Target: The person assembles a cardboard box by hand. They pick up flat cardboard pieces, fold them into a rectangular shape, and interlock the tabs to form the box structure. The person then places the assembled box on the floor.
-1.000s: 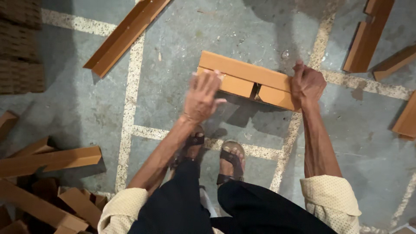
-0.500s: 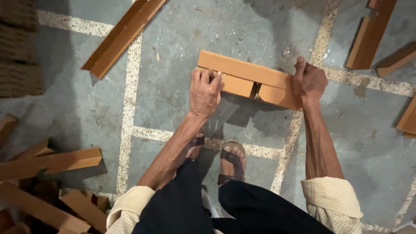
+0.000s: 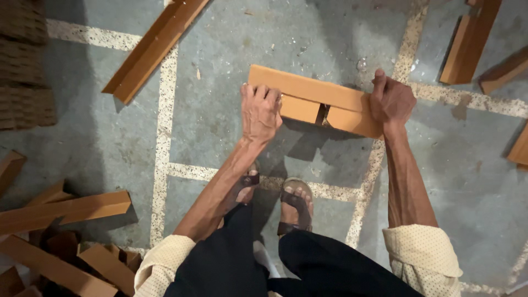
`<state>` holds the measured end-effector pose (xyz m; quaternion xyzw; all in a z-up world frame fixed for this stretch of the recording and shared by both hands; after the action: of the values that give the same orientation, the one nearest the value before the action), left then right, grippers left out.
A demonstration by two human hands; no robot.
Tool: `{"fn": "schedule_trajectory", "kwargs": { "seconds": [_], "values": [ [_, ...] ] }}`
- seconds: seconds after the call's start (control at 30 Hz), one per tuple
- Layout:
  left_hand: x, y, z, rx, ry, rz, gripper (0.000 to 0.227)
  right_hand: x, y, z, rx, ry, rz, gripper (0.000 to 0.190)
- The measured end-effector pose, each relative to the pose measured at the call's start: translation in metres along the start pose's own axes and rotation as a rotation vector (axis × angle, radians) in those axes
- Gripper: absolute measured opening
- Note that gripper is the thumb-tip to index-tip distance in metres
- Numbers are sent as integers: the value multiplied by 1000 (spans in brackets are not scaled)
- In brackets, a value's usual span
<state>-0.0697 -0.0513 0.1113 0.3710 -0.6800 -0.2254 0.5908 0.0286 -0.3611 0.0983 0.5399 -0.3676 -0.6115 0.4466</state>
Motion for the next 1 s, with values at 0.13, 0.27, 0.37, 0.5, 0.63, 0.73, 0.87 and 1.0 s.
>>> {"fn": "schedule_trajectory", "kwargs": {
  "seconds": [0.13, 0.27, 0.37, 0.5, 0.63, 0.73, 0.87, 1.0],
  "values": [
    [-4, -6, -3, -37, 18, 12, 19, 6, -4, 1, 65, 70, 21, 64],
    [-8, -12, -5, -76, 36, -15, 18, 6, -4, 0, 36, 68, 46, 61],
    [-9, -14, -8, -97, 39, -26, 19, 4, -2, 0, 61, 67, 10, 60],
    [-9, -12, -7, -114, 0, -27, 22, 4, -4, 2, 106, 86, -2, 60],
    [-7, -6, 7, -51, -64, 7, 27, 8, -7, 2, 122, 99, 21, 58],
    [-8, -2, 12, 14, -37, 132, 28, 10, -9, 0, 126, 63, 12, 56],
    [-9, -1, 17, 17, 29, 226, 33, 9, -8, 3, 182, 129, -15, 54],
    [-4, 2, 22, -9, -56, 132, 13, 9, -8, 1, 155, 89, -31, 51]
  ]
}}
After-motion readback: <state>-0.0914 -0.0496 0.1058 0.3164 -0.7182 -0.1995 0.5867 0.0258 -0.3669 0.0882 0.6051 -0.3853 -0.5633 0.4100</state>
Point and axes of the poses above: each hand's wrist, its own z-axis away from the middle knuckle, its own y-axis out of the back of the hand, x = y × z, the point moved 2 cm from there along -z, towards the middle knuckle, and after that the axes turned 5 degrees about y, right-handed, at the moved point
